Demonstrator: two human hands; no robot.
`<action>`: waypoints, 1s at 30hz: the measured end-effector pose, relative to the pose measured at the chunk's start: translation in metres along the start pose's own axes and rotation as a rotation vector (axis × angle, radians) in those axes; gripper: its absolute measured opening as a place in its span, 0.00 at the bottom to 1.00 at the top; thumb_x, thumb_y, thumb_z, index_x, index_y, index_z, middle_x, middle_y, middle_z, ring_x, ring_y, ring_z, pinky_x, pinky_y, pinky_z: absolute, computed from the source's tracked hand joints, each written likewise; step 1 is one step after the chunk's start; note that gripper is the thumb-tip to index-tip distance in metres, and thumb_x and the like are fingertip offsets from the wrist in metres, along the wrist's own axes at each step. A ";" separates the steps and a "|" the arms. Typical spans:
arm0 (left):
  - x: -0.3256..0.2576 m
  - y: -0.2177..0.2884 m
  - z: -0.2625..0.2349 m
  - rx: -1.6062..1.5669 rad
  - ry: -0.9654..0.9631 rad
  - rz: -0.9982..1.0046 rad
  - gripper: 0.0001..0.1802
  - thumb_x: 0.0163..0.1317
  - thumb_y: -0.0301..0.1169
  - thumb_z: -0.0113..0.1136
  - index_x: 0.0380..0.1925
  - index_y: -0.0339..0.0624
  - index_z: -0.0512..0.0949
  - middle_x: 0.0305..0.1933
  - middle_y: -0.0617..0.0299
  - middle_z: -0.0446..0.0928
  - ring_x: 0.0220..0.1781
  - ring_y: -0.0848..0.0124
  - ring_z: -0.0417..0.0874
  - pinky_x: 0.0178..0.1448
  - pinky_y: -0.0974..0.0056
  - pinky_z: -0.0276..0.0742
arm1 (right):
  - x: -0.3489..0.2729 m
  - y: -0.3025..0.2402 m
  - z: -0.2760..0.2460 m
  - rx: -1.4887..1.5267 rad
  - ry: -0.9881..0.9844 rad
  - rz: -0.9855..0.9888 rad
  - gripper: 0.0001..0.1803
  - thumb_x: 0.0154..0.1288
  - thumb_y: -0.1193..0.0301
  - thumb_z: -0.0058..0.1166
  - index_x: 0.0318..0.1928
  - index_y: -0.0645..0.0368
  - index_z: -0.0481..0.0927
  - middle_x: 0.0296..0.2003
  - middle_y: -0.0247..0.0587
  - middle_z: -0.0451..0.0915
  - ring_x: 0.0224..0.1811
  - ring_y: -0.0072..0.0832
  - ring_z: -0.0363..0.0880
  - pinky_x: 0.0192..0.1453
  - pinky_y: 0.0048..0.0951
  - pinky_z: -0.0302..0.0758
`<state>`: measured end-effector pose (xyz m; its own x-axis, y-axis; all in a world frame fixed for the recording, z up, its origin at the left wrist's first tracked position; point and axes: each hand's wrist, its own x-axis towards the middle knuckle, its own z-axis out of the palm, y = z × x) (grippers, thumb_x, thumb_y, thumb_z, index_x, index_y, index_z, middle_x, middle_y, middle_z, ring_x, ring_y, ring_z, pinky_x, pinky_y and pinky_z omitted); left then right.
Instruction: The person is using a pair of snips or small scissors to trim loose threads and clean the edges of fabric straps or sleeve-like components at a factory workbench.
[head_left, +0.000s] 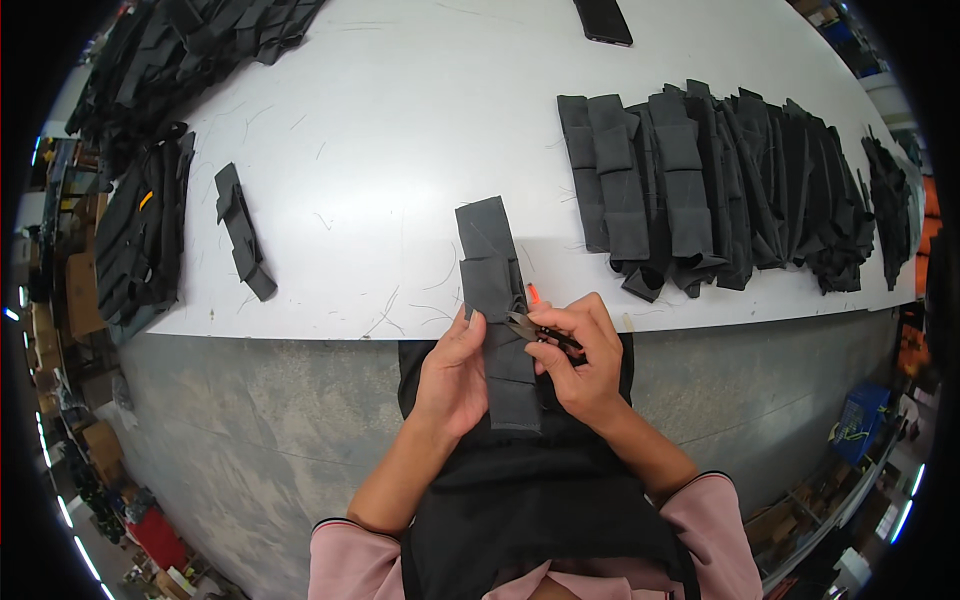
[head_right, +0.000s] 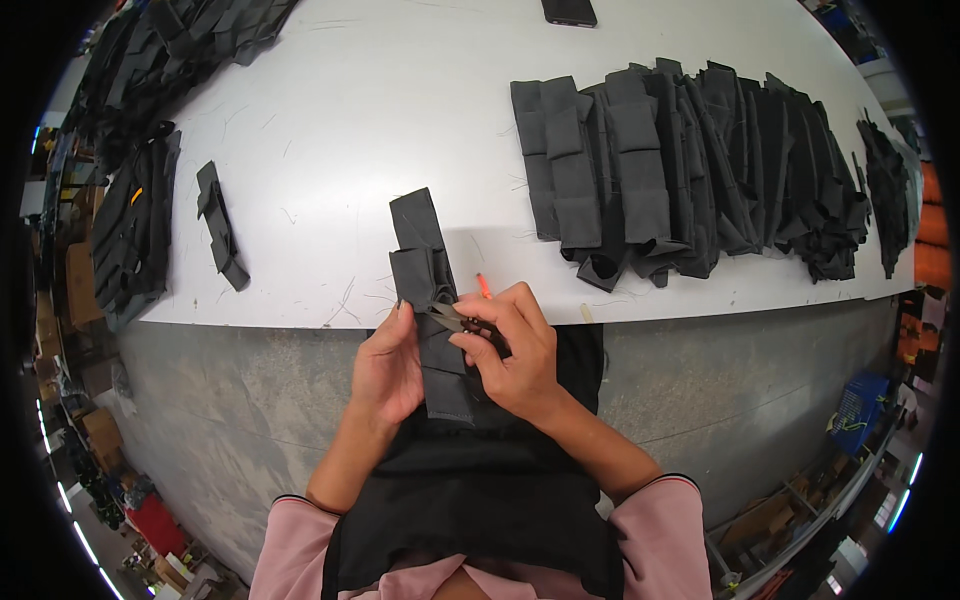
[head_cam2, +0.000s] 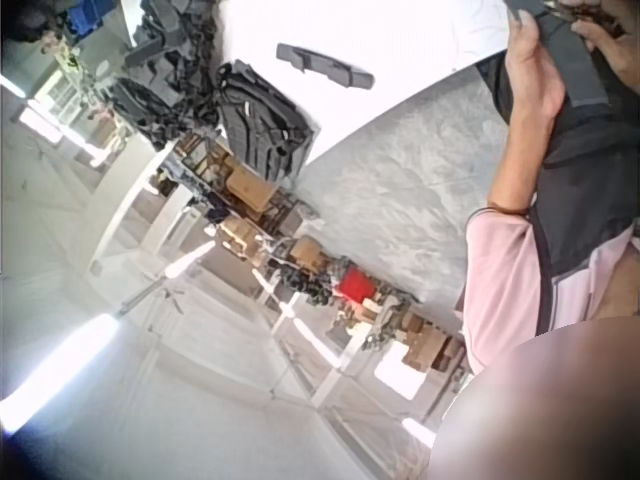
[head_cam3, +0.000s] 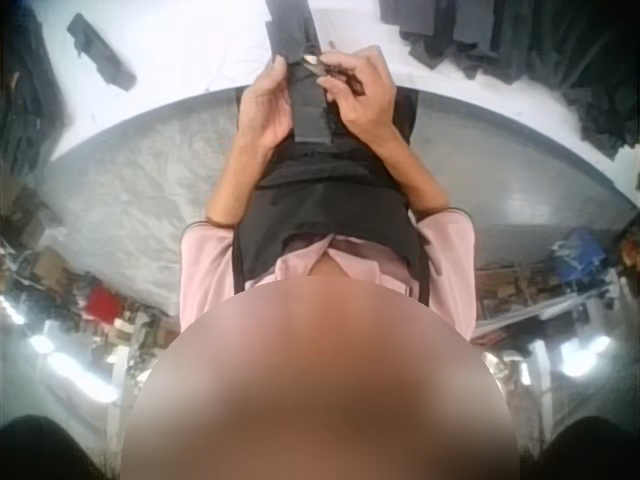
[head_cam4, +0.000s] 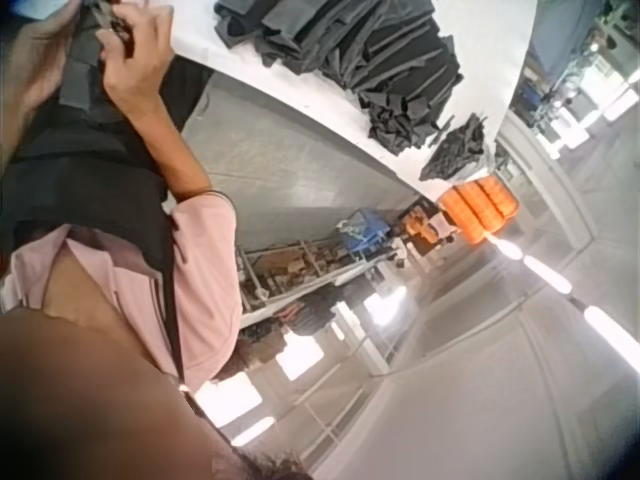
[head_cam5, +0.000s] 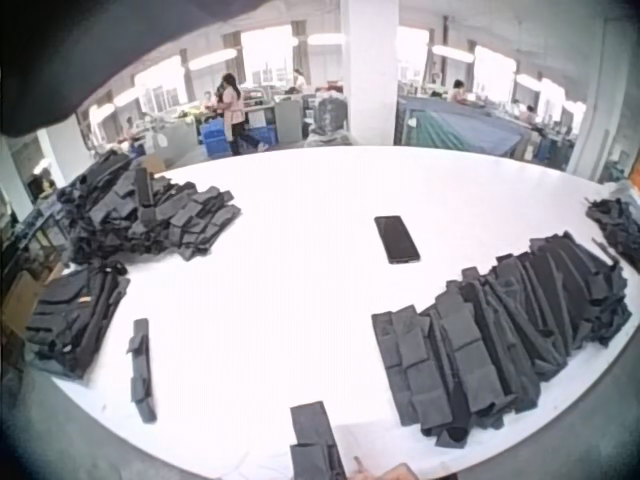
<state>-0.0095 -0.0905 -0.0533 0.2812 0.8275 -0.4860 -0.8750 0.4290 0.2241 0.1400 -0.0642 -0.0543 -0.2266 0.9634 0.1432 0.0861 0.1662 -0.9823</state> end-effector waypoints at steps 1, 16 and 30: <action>0.000 0.000 -0.001 0.005 0.006 0.015 0.23 0.71 0.38 0.42 0.61 0.39 0.59 0.59 0.52 0.69 0.55 0.61 0.75 0.55 0.55 0.76 | -0.001 0.001 0.000 0.041 -0.006 0.035 0.14 0.53 0.87 0.57 0.42 0.65 0.77 0.35 0.39 0.71 0.23 0.20 0.75 0.25 0.19 0.73; -0.002 0.001 -0.006 0.466 0.086 0.191 0.21 0.70 0.32 0.46 0.59 0.35 0.58 0.47 0.52 0.75 0.40 0.69 0.81 0.43 0.65 0.81 | 0.016 -0.010 -0.006 -0.392 -0.112 -0.118 0.10 0.51 0.79 0.61 0.36 0.60 0.79 0.29 0.38 0.71 0.22 0.29 0.76 0.25 0.24 0.72; -0.006 0.017 -0.012 0.713 0.133 0.106 0.25 0.66 0.33 0.54 0.58 0.32 0.61 0.40 0.57 0.77 0.32 0.74 0.80 0.36 0.71 0.79 | 0.024 -0.014 -0.012 -0.477 -0.242 -0.158 0.12 0.49 0.77 0.61 0.37 0.58 0.78 0.29 0.37 0.70 0.25 0.34 0.75 0.28 0.31 0.71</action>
<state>-0.0311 -0.0925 -0.0568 0.1196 0.8461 -0.5195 -0.4127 0.5183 0.7491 0.1450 -0.0410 -0.0353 -0.4840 0.8524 0.1977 0.4495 0.4361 -0.7796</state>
